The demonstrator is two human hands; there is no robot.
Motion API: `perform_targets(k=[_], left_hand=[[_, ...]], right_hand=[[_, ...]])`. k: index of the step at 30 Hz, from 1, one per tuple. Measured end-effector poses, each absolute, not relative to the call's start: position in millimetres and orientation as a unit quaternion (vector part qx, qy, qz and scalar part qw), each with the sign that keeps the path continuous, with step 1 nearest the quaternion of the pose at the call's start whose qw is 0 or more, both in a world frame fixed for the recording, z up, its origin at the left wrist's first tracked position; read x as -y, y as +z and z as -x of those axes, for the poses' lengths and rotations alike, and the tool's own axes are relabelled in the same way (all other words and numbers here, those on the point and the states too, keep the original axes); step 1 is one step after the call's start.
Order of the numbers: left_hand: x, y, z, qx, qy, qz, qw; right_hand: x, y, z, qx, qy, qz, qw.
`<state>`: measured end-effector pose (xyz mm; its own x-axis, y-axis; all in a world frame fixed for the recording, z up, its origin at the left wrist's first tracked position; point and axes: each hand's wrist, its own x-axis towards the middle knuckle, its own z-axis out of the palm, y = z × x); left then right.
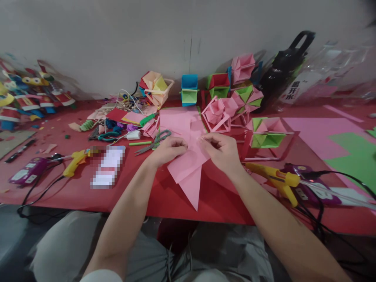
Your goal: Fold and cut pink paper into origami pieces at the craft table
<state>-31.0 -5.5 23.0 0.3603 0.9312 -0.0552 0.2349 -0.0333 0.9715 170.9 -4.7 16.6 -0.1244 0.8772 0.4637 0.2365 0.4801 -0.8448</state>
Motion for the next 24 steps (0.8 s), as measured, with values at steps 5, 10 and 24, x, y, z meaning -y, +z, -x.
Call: perform_targets(k=[5,10,24], left_hand=[[4.4,24.8,33.1,-0.454,0.325,-0.649,0.517],[3.4,26.6,36.7,-0.444,0.315,-0.652,0.528],[1.9,24.4,55.8,-0.447,0.315,-0.617,0.566]], right_hand=[[2.2,18.2,-175.6,0.682,0.302,0.401,0.532],[-2.0,18.0,-179.9,0.675,0.292,0.404,0.543],[-4.9,28.8,-190.3,0.654,0.224,0.444,0.571]])
